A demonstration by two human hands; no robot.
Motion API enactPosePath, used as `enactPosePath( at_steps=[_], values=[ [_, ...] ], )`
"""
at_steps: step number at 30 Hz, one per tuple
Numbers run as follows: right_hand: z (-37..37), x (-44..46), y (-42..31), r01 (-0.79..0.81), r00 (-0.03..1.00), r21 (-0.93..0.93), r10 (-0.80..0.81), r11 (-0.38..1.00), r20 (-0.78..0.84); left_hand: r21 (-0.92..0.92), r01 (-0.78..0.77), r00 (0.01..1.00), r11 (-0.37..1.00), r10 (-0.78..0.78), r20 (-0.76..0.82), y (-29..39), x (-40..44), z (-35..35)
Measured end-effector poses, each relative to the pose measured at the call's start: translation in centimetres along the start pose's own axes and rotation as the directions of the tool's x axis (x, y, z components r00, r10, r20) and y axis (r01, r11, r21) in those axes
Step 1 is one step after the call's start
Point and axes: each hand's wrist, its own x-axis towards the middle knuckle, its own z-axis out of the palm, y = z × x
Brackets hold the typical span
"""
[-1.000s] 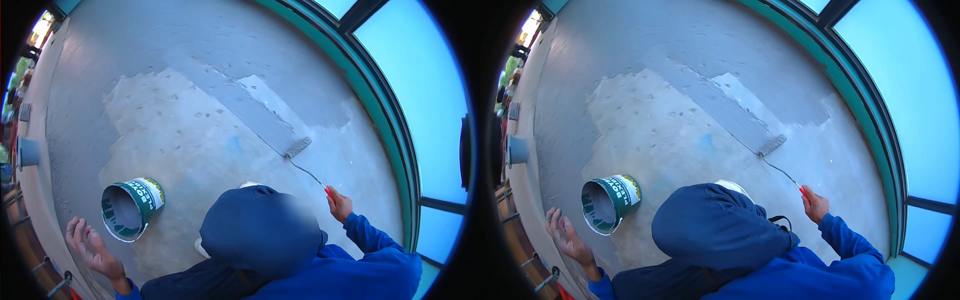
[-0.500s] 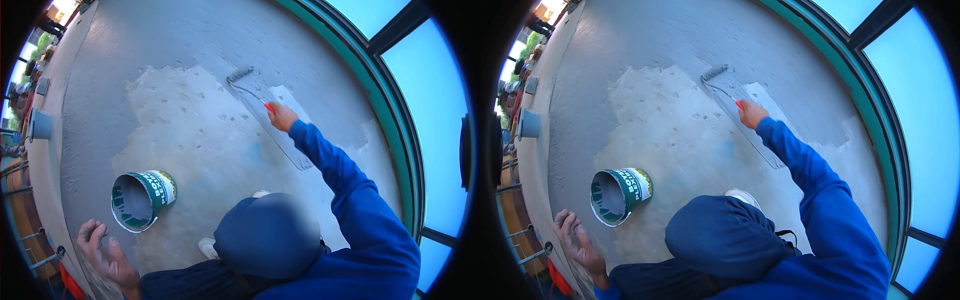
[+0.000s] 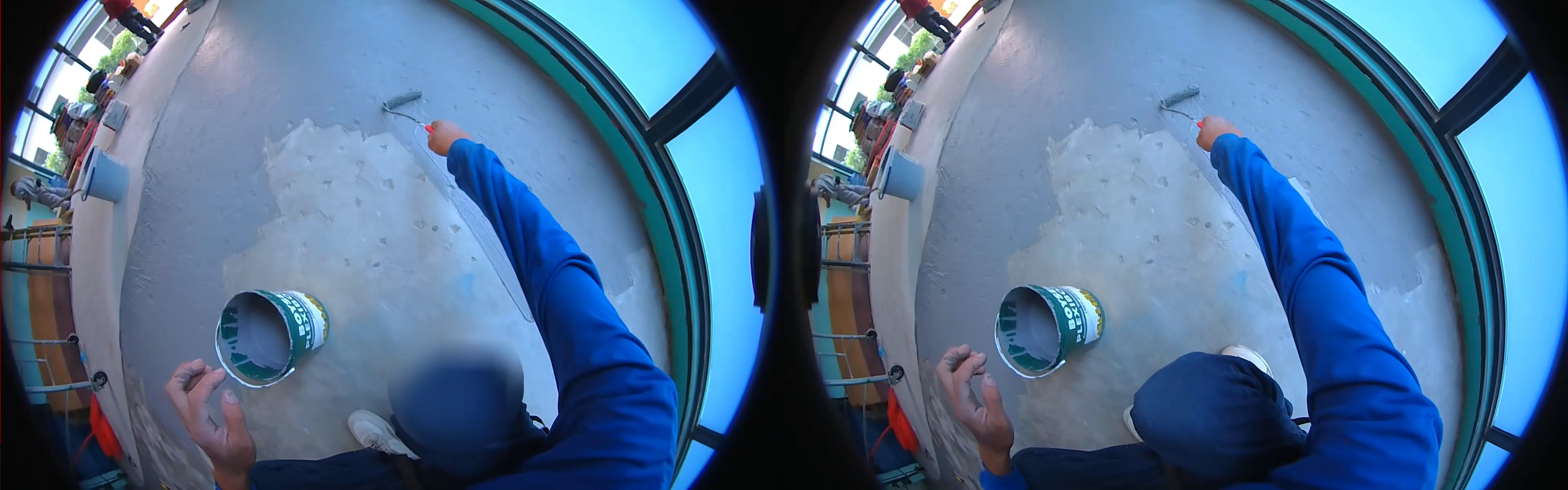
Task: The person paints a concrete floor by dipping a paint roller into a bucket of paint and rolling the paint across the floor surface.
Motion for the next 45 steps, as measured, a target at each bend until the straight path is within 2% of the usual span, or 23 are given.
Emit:
enactPosePath(
  at_steps=[3, 7, 8, 12, 15, 24, 29, 32, 34, 38, 42, 45],
  values=[
    [2.5, -2.0, 4.9, 0.048, 0.998, 0.016, -0.049, 0.999, 0.045, -0.048, 0.012, 0.999, 0.999, -0.01, 0.037, 0.0, -0.5, 0.1],
    [3.3, -11.4, 12.2, 0.083, 0.997, 0.053, -0.083, 0.995, -0.005, -0.09, -0.069, 0.996, 0.994, 0.074, 0.051, 0.6, -0.3, 0.2],
    [1.8, -14.6, 12.5, -0.002, 0.997, 0.006, 0.001, 1.0, 0.082, -0.107, -0.077, 0.995, 0.991, 0.084, 0.058, 0.7, -0.4, 0.2],
    [0.4, -25.4, 15.7, -0.095, 0.994, 0.032, 0.093, 0.995, 0.062, -0.174, -0.128, 0.987, 0.976, 0.142, 0.068, 1.4, -0.8, 0.4],
    [0.7, -32.6, 19.3, -0.094, 0.994, 0.034, 0.092, 0.995, 0.063, -0.195, -0.151, 0.983, 0.969, 0.168, 0.071, 1.7, -1.3, 0.1],
    [-1.7, -54.8, 23.6, -0.381, 0.913, -0.114, 0.393, 0.917, 0.112, -0.179, -0.155, 0.977, 0.972, 0.177, 0.117, 2.0, -2.3, -0.4],
    [-2.8, -62.1, 23.9, -0.318, 0.939, -0.14, 0.332, 0.938, 0.09, -0.164, -0.165, 0.974, 0.973, 0.187, 0.128, 2.1, -2.2, -0.4],
    [-1.1, -60.9, 23.0, -0.301, 0.947, -0.107, 0.31, 0.948, 0.084, -0.194, -0.154, 0.976, 0.969, 0.18, 0.123, 2.6, -1.7, -0.1],
    [-0.5, -56.9, 21.8, -0.271, 0.956, -0.111, 0.281, 0.956, 0.088, -0.231, -0.138, 0.98, 0.963, 0.167, 0.111, 2.8, -1.6, 0.1],
    [0.5, -46.1, 17.9, -0.184, 0.978, -0.094, 0.192, 0.978, 0.083, -0.252, -0.148, 0.978, 0.956, 0.179, 0.104, 2.6, -1.1, 0.3],
    [1.0, -34.1, 13.0, -0.08, 0.993, 0.003, 0.079, 0.997, 0.085, -0.227, -0.132, 0.985, 0.965, 0.154, 0.082, 2.1, -0.7, 0.3],
    [2.4, -25.4, 9.8, -0.037, 0.999, 0.03, 0.036, 0.999, 0.035, -0.209, -0.135, 0.985, 0.968, 0.154, 0.079, 1.5, -0.4, 0.4]
  ],
)
